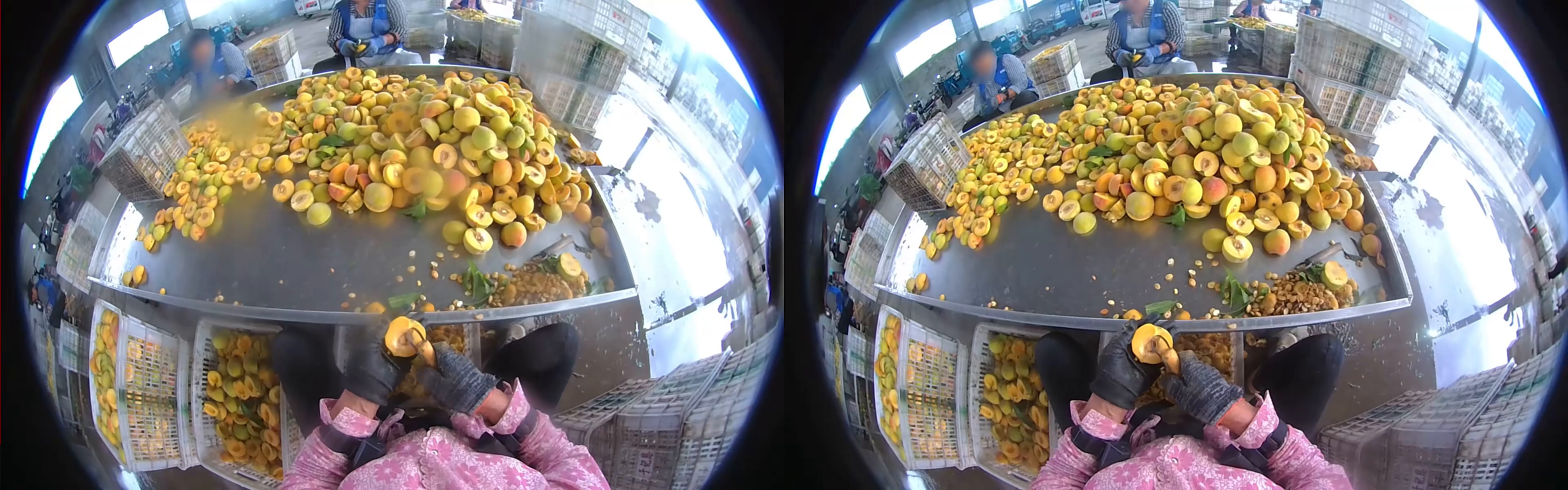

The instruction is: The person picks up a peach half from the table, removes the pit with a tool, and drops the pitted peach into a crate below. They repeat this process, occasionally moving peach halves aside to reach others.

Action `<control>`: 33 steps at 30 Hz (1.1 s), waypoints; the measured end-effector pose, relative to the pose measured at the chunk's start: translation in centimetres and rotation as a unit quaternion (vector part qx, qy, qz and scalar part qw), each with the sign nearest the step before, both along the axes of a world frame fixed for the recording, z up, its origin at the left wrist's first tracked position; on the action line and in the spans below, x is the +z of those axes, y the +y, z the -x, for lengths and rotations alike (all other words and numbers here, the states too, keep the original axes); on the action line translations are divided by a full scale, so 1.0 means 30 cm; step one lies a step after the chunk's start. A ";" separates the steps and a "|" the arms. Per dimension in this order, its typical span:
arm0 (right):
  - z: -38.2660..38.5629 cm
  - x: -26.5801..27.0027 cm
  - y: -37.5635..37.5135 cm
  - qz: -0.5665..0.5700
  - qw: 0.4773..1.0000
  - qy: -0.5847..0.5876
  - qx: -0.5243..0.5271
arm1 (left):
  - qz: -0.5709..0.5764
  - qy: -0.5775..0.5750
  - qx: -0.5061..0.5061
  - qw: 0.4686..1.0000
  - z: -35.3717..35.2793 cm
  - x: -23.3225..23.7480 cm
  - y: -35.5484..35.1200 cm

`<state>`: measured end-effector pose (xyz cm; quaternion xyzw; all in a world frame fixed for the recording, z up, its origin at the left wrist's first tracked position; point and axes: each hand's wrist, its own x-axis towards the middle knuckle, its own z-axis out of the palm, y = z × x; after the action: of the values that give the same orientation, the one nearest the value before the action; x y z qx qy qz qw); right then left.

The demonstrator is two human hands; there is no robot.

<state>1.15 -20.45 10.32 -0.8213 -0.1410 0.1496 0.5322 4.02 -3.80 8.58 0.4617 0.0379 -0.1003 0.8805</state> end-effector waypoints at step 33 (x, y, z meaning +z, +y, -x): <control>0.006 -0.217 0.104 0.000 0.986 -0.135 0.094 | -0.233 -0.050 0.042 0.970 0.053 -0.063 -0.034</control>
<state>0.99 -17.33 3.81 -0.8173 -0.2879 0.0871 0.4916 2.42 -4.81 6.69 0.6566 0.0353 -0.0279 0.7529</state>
